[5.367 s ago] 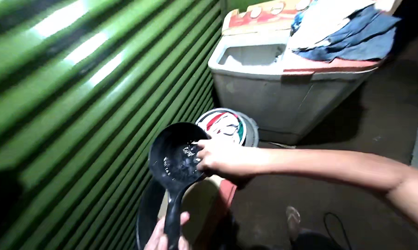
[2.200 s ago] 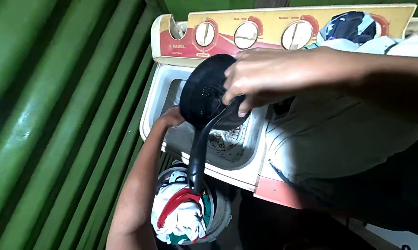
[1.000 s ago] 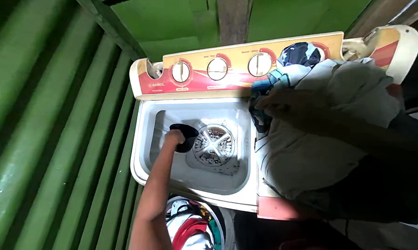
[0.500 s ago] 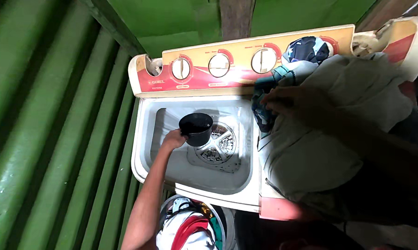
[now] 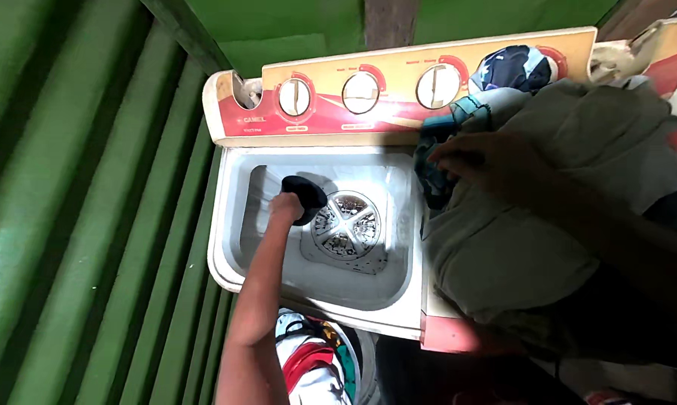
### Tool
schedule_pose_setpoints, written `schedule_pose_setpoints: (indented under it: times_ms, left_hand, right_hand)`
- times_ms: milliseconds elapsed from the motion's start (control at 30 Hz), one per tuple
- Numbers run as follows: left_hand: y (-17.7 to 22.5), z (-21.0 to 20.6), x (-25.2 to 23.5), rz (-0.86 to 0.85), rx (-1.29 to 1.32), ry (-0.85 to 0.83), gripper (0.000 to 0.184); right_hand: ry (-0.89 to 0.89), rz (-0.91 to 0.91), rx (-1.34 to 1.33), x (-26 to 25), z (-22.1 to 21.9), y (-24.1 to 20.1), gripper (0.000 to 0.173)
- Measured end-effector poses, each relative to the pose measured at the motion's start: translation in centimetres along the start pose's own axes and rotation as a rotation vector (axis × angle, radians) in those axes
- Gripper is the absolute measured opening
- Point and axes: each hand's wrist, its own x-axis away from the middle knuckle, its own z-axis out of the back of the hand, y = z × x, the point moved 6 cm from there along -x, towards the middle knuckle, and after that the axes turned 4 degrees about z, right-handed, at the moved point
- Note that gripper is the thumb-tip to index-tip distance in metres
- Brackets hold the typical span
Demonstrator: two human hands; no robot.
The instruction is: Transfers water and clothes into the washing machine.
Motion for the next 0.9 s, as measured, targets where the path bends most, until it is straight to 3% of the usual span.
schedule_pose_setpoints:
  times_ms: [200, 400, 600, 767, 900]
  left_hand:
    - [3.8, -0.1, 0.1, -0.114, -0.049, -0.002, 0.033]
    - [1.1, -1.4, 1.6, -0.302, -0.155, -0.113, 0.046]
    - [-1.0, -1.6, 3.3, -0.292, -0.341, -0.198, 0.047]
    - [-0.3, -4.0, 3.8, -0.297, -0.404, -0.204, 0.034]
    - [1.3, -5.2, 3.2, -0.366, -0.378, -0.191, 0.043]
  right_hand:
    - [-0.03, -0.042, 0.005, 0.0, 0.1, -0.1, 0.02]
    - [-0.011, 0.019, 0.002, 0.1, -0.1, 0.1, 0.021]
    - [-0.029, -0.043, -0.013, 0.0, -0.2, 0.1, 0.02]
    - [-0.045, -0.053, -0.005, 0.1, -0.2, 0.1, 0.02]
    - [-0.049, -0.065, 0.033, 0.1, -0.1, 0.0, 0.021]
